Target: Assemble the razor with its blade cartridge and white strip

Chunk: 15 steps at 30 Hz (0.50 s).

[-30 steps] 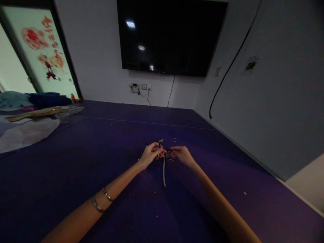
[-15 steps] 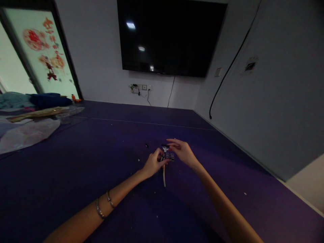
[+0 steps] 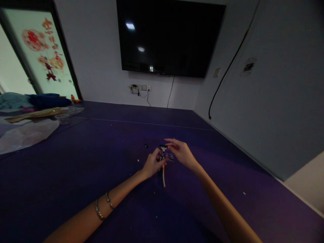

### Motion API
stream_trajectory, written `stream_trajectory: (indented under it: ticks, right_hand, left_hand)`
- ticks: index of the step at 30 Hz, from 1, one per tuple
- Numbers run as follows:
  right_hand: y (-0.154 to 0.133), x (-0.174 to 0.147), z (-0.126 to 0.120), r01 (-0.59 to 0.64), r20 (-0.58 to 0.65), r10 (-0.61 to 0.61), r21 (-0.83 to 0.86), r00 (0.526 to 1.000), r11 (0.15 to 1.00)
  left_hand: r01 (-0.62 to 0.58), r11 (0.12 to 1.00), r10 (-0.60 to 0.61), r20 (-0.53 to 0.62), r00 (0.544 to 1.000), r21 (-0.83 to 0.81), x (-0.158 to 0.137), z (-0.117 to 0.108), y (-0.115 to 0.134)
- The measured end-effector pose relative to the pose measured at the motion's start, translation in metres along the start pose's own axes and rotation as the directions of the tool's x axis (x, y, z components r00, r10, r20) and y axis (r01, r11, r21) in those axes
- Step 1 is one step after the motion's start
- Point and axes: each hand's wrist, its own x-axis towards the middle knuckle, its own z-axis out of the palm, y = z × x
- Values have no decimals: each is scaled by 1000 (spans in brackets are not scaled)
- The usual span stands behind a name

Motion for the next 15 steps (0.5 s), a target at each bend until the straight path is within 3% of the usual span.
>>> stream_trajectory:
  ticks: [6,15]
  right_hand:
    - [1,-1,0,19,-3,-19,-11,1000,1000]
    - [-5,-3,-1,135,2,-137,-182,991,974]
  left_hand:
    - [-7,999,7,13,1000,33,1,-1,0]
    - [22,1000,-22,12,1000,0,1,1,0]
